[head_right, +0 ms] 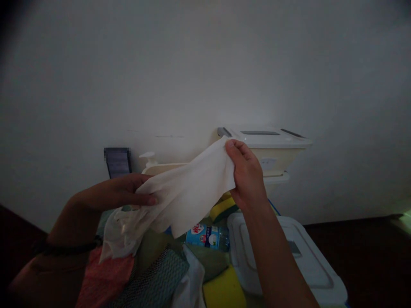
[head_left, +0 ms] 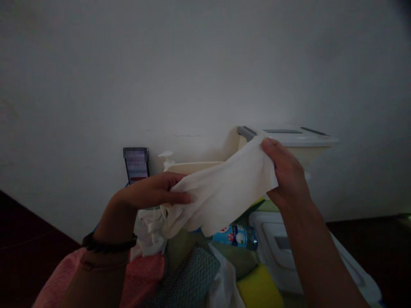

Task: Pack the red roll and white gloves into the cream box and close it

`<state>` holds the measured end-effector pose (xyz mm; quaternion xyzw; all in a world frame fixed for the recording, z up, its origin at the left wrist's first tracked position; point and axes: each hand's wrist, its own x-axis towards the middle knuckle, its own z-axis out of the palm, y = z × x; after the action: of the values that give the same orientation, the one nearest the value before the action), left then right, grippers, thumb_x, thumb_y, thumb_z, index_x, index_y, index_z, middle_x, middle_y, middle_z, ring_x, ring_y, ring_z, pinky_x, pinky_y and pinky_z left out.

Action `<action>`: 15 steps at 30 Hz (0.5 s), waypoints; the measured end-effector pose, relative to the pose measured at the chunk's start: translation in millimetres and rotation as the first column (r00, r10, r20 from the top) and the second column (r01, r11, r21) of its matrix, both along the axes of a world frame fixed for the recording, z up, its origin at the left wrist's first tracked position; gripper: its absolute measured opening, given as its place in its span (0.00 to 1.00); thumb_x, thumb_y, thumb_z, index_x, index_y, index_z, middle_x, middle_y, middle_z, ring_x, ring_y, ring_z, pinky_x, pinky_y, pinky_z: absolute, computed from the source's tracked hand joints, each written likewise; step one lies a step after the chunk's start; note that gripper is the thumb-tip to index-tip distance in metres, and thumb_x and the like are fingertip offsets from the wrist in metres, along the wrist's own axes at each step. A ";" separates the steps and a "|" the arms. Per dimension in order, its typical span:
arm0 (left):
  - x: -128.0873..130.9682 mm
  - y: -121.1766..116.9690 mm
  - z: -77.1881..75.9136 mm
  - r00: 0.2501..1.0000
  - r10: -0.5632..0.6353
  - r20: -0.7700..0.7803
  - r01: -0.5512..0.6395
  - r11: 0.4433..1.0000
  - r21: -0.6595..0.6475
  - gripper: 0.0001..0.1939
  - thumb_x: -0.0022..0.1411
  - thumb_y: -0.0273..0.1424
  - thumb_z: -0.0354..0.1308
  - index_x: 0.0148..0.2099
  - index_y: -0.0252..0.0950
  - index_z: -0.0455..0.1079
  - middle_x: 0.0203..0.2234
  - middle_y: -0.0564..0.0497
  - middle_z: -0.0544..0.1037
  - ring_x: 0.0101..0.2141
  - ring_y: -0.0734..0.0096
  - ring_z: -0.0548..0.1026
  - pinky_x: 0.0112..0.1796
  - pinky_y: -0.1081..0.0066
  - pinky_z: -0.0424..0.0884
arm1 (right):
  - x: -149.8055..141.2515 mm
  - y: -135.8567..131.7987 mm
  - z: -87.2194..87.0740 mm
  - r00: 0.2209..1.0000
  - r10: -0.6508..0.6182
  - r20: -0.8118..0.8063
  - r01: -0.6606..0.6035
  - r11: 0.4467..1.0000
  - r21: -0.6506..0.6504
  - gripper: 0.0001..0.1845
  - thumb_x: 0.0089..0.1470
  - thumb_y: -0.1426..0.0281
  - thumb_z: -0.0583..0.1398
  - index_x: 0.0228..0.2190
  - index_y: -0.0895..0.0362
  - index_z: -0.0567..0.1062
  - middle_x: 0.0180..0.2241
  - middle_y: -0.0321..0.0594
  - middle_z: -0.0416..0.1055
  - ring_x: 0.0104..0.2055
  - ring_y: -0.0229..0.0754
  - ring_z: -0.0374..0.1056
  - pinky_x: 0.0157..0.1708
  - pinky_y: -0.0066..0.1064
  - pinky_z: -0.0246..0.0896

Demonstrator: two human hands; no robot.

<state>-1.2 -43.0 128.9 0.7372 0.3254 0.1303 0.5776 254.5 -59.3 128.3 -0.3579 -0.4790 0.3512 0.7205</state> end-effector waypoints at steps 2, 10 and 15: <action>-2.2 1.6 0.0 1.000 0.016 -0.008 -0.016 1.000 0.024 0.15 0.55 0.29 0.62 0.46 0.37 0.71 0.38 0.52 0.78 0.37 0.69 0.75 0.38 0.74 0.70 | -1.5 0.2 -0.5 0.999 0.008 -0.031 -0.009 0.999 -0.039 0.15 0.44 0.56 0.65 0.29 0.53 0.73 0.23 0.32 0.68 0.24 0.37 0.65 0.23 0.30 0.61; -5.1 2.6 -3.6 0.997 0.067 0.046 -0.064 0.996 -0.058 0.25 0.53 0.24 0.61 0.54 0.38 0.65 0.37 0.53 0.78 0.37 0.70 0.76 0.37 0.74 0.71 | 1.0 -0.1 2.7 0.994 -0.025 -0.102 0.019 0.998 -0.064 0.12 0.44 0.61 0.66 0.27 0.54 0.72 0.23 0.31 0.68 0.22 0.34 0.63 0.21 0.28 0.62; -5.6 5.6 -5.9 0.993 0.090 0.075 -0.082 0.991 -0.107 0.23 0.54 0.25 0.60 0.53 0.37 0.64 0.29 0.54 0.79 0.32 0.71 0.77 0.33 0.75 0.70 | 2.7 -1.5 7.3 0.986 -0.050 -0.158 0.040 0.997 -0.068 0.11 0.42 0.63 0.67 0.26 0.56 0.72 0.23 0.32 0.68 0.22 0.33 0.63 0.21 0.27 0.62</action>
<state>-6.8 -37.4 123.0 0.6856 0.3400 0.1674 0.6215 257.2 -60.8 135.7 -0.3626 -0.4000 0.3776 0.7523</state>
